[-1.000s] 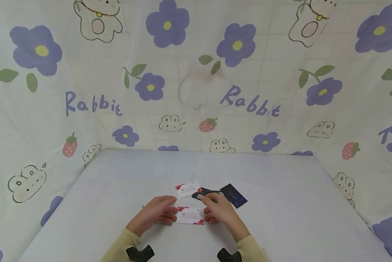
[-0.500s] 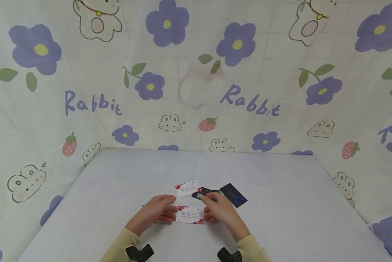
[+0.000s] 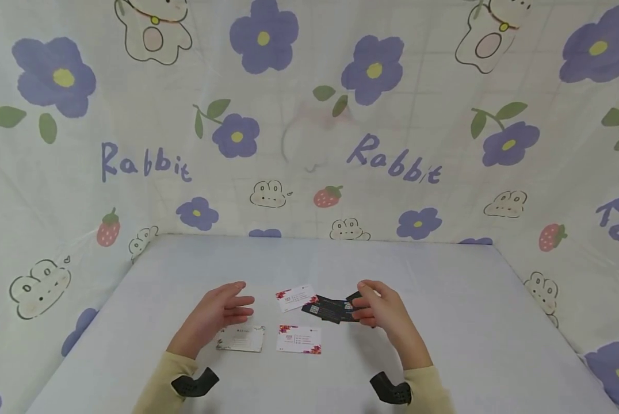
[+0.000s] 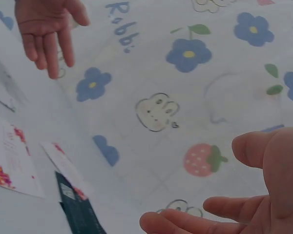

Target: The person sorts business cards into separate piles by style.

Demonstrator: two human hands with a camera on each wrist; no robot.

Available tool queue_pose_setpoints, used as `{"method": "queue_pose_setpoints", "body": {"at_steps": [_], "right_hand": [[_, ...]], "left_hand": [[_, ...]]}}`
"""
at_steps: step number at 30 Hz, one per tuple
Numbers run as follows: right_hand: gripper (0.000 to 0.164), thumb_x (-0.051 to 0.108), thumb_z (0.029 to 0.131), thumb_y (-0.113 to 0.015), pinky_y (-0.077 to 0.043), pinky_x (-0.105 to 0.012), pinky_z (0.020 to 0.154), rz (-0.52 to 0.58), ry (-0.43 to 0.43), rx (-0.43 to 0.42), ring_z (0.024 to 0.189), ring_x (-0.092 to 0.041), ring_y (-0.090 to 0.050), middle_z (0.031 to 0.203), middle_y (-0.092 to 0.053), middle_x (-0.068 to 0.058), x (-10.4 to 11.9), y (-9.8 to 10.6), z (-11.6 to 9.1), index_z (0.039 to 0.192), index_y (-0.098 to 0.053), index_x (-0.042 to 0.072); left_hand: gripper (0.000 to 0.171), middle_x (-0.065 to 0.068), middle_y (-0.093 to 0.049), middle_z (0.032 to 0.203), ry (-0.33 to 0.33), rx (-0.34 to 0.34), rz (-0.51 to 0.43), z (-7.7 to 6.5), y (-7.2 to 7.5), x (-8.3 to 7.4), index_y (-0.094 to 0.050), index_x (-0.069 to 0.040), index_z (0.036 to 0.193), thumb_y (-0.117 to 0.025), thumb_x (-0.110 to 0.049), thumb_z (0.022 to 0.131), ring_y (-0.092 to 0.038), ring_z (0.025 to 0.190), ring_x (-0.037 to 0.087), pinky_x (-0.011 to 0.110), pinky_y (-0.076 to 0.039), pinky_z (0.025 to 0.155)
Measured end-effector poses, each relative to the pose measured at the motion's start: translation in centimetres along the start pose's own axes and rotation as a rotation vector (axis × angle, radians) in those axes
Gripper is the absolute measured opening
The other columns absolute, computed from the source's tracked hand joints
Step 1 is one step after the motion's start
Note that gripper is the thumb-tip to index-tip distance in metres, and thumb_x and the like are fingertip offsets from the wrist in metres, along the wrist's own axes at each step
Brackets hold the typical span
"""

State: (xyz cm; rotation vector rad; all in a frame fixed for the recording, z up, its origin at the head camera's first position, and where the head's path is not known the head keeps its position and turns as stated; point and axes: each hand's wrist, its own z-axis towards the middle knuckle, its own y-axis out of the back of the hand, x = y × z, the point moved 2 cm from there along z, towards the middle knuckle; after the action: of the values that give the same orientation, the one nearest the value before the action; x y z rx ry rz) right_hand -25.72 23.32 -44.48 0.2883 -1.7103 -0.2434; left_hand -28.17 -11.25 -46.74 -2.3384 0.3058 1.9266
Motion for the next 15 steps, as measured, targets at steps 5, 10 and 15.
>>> {"method": "queue_pose_setpoints", "body": {"at_steps": [5, 10, 15], "right_hand": [[0.069, 0.045, 0.108, -0.045, -0.059, -0.024, 0.078, 0.032, 0.011, -0.001, 0.093, -0.018, -0.074, 0.127, -0.068, -0.025, 0.0, 1.6, -0.2, 0.155, -0.030, -0.003], [0.072, 0.047, 0.108, -0.045, -0.059, -0.023, 0.079, 0.048, 0.002, 0.008, 0.092, -0.015, -0.074, 0.126, -0.068, -0.021, 0.0, 2.1, -0.3, 0.156, -0.027, -0.003], [0.070, 0.046, 0.108, -0.045, -0.059, -0.023, 0.078, 0.050, 0.004, 0.010, 0.092, -0.015, -0.074, 0.122, -0.070, -0.018, 0.1, 2.0, -0.4, 0.156, -0.028, -0.003]], "left_hand": [[0.063, 0.027, -0.057, 0.145, -0.007, -0.032, -0.024, 0.0, 0.9, -0.3, -0.033, -0.002, 0.155, -0.048, -0.039, 0.107, -0.067, 0.120, 0.034, 0.040, -0.057, 0.102], [0.061, 0.026, -0.058, 0.144, 0.000, -0.046, -0.029, 0.1, 1.1, -0.3, -0.033, -0.002, 0.155, -0.047, -0.037, 0.108, -0.069, 0.118, 0.032, 0.038, -0.057, 0.101], [0.061, 0.027, -0.058, 0.143, -0.003, -0.046, -0.031, 0.1, 1.0, -0.2, -0.034, -0.001, 0.155, -0.048, -0.037, 0.107, -0.069, 0.117, 0.032, 0.037, -0.058, 0.099]]}}
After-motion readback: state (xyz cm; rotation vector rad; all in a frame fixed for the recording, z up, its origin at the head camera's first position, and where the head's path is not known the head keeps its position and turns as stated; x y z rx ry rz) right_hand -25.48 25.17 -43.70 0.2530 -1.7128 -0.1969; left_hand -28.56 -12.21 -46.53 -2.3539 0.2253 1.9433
